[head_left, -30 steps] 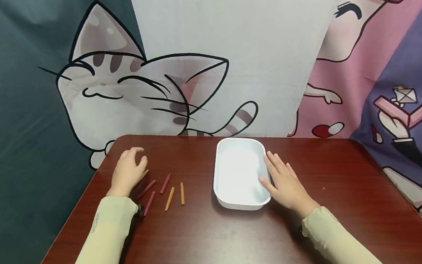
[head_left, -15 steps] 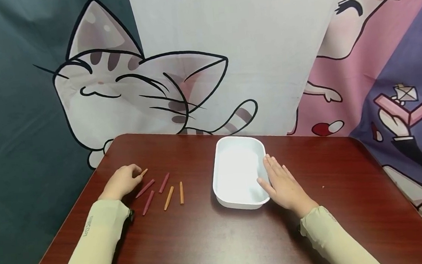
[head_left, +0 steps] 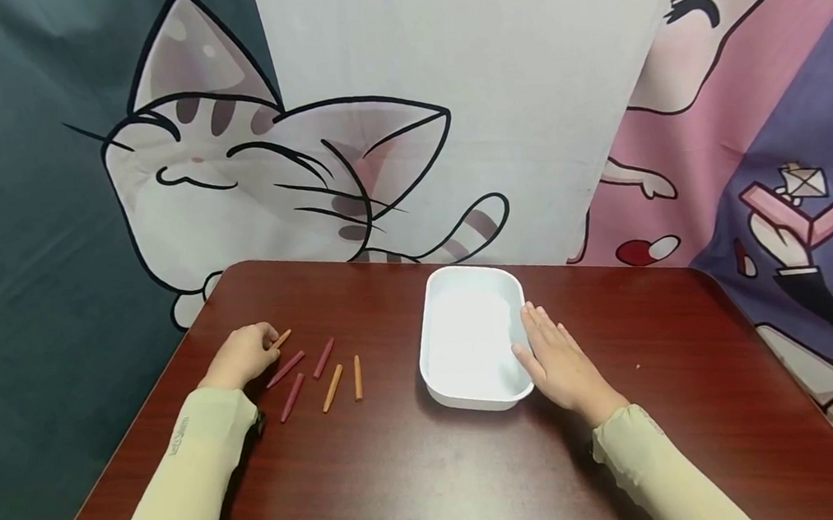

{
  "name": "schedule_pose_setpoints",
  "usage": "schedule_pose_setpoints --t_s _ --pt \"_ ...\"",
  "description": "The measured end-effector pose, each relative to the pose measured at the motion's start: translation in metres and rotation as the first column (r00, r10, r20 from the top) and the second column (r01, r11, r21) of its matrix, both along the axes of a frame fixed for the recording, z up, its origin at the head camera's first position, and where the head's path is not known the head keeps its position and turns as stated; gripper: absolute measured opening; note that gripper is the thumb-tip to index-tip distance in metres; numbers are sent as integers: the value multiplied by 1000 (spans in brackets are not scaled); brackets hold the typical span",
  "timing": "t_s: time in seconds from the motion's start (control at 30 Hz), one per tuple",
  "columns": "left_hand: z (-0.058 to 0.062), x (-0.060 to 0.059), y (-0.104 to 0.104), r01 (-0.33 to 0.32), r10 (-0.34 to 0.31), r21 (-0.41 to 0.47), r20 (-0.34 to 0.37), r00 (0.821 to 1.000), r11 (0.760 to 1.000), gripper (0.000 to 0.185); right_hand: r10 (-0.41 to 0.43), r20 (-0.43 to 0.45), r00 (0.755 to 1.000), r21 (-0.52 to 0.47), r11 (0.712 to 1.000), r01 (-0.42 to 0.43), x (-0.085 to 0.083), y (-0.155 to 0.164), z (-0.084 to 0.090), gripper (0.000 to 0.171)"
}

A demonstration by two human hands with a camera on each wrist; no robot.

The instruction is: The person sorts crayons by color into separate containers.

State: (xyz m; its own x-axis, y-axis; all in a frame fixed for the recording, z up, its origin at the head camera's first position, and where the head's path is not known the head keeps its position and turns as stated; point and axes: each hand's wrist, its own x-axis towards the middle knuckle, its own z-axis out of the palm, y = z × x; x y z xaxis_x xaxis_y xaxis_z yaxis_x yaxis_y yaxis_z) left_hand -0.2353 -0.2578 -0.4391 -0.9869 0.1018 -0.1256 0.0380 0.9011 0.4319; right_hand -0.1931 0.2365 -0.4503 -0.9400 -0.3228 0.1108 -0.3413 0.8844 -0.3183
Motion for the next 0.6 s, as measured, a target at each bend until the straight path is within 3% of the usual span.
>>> schedule_pose_setpoints --t_s 0.37,0.47,0.6 --pt "-5 -11 3 8 -9 -36 -44 999 999 9 9 5 1000 -17 1000 -9 -1 0 -1 74" --pt "-3 -11 5 11 -10 15 -47 999 1000 10 9 7 1000 -21 1000 -9 -1 0 -1 74" --pt "4 -10 12 10 -5 155 -32 999 988 20 6 2 1000 -19 1000 -6 0 1 0 73"
